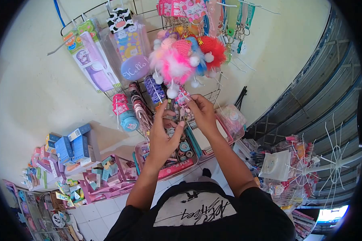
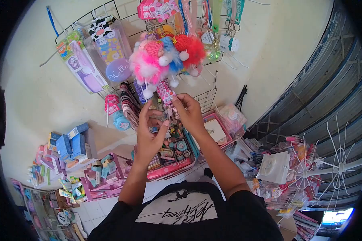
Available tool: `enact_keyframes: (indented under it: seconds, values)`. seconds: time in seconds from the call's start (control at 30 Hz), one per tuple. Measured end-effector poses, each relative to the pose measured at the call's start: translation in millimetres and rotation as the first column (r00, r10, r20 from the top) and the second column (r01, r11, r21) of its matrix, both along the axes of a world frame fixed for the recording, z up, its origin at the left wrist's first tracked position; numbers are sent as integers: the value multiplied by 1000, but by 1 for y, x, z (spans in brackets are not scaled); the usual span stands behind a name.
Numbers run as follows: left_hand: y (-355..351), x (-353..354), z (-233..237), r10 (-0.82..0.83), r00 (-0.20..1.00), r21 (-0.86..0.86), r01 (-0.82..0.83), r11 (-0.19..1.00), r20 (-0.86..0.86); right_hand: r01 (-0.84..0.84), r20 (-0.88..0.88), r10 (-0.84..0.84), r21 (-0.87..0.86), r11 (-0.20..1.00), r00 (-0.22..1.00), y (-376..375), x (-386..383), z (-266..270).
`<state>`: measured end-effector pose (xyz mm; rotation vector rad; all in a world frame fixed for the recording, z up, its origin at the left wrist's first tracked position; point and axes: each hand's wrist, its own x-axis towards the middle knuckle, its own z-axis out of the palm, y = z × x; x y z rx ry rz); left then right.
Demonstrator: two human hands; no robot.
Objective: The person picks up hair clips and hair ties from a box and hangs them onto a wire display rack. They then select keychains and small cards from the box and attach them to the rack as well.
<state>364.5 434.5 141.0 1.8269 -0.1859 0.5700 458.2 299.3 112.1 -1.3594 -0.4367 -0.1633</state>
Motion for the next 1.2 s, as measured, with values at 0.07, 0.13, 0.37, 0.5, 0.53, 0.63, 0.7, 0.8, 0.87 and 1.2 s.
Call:
enact_keyframes:
  seconds: [0.07,0.13,0.37,0.5,0.53,0.63,0.7,0.8,0.87,1.2]
  values:
    - [-2,-2,1,-37,999,-69,35,997,-18,13,-81,-14,-19,1000,997,3,0,4]
    - [-1,-5,2,-69,998,-76,68,995,-10,49,-38,-53,-109,993,998,0,-2,6]
    - [-18,-36,-61,-184,970,-145,207,968,158,414,326,-316,-294,862,891,-30,-38,-15]
    - [-30,-66,-99,-477,876,-1,478,878,-63,182,68,-173,-541,821,982,-78,-98,-62]
    - [-36,-73,-104,-555,804,25,572,820,-216,73,-37,-123,-620,781,992,-93,-119,-71]
    - [-60,-83,-117,-723,552,-12,792,611,-415,-6,-14,-7,-745,667,1000,-143,-180,-104]
    - [-81,-94,-116,-781,349,-30,905,425,-519,-266,-309,8,-805,531,951,-172,-228,-123]
    - [-128,-109,-130,-835,211,-27,965,261,-508,-415,-425,-141,-905,97,894,-216,-298,-148]
    - [-167,-119,-138,-881,123,-18,989,148,-457,-457,-495,-296,-869,191,817,-239,-339,-140]
    - [-387,-266,-122,-779,-474,103,825,-556,-410,543,-480,-715,-466,699,508,-443,-620,-72]
